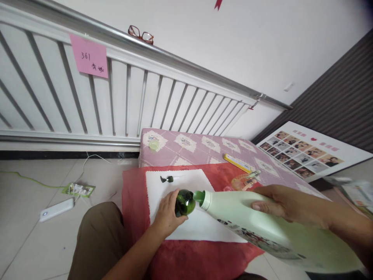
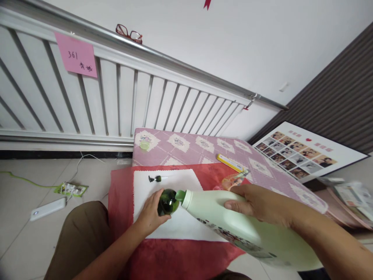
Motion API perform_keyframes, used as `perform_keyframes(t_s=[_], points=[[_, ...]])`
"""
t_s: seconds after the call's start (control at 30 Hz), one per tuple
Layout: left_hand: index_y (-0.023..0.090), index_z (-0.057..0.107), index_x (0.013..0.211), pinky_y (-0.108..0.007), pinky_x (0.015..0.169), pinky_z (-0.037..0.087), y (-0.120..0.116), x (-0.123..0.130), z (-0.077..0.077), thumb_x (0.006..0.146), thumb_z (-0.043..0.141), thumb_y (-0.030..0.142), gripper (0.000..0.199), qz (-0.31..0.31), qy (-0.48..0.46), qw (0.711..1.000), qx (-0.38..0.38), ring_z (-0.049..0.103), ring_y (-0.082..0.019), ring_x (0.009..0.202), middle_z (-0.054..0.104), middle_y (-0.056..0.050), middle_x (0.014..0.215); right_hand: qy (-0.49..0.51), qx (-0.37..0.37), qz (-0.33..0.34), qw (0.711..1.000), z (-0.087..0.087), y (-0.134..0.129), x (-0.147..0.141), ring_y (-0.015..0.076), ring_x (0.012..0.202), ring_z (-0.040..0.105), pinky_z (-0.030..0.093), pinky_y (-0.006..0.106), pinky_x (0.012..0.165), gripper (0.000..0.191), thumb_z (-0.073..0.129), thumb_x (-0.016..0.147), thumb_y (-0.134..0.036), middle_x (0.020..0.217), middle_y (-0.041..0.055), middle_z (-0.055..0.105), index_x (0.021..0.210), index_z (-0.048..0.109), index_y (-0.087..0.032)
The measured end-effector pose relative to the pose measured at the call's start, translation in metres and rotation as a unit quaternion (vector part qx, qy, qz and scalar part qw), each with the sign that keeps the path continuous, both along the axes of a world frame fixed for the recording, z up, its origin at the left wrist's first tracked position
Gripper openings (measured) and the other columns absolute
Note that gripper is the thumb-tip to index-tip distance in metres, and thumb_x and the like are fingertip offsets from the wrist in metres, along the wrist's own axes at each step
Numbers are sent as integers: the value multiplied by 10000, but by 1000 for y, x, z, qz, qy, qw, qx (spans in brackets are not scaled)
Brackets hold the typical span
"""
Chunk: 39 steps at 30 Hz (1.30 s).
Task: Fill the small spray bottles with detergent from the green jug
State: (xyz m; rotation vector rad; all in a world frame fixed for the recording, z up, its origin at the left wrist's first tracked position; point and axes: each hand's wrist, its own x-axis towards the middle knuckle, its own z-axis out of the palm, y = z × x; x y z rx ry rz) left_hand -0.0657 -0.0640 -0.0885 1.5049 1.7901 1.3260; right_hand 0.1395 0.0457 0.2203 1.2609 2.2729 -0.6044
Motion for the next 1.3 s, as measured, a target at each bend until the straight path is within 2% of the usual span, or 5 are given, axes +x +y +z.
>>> perform_keyframes(t_s=[0.53, 0.83, 1.03, 1.3], points=[[238, 285, 1427, -508, 1103, 322, -1, 1, -1, 616, 777, 236, 948, 4, 0, 1000, 2, 424, -313, 1313, 457, -121, 1417, 1, -4, -5, 1000, 4, -2, -5, 294, 847, 648, 482, 324, 711, 547, 488, 784, -681, 883, 91, 698, 943, 644, -181], [230, 295, 1425, -497, 1102, 333, -1, 1, 0, 617, 775, 230, 940, 4, 0, 1000, 0, 436, -309, 1305, 467, -118, 1413, 7, -16, -11, 1000, 7, -4, -7, 296, 862, 651, 484, 292, 634, 511, 528, 783, -631, 903, 95, 709, 975, 662, -177], [247, 282, 1427, -515, 1099, 328, -2, 1, -1, 622, 772, 222, 943, 5, 1, 1000, 9, 425, -316, 1317, 456, -118, 1423, -1, 3, -8, 1000, 7, -3, -7, 305, 884, 662, 505, 322, 717, 532, 510, 783, -651, 935, 92, 719, 992, 659, -185], [243, 285, 1422, -517, 1096, 333, -1, 1, 1, 621, 769, 225, 935, 1, 1, 1000, 3, 431, -318, 1312, 459, -125, 1419, -3, -8, -17, 1000, 11, -6, -12, 302, 849, 668, 509, 302, 591, 593, 494, 768, -688, 952, 107, 711, 1023, 649, -176]])
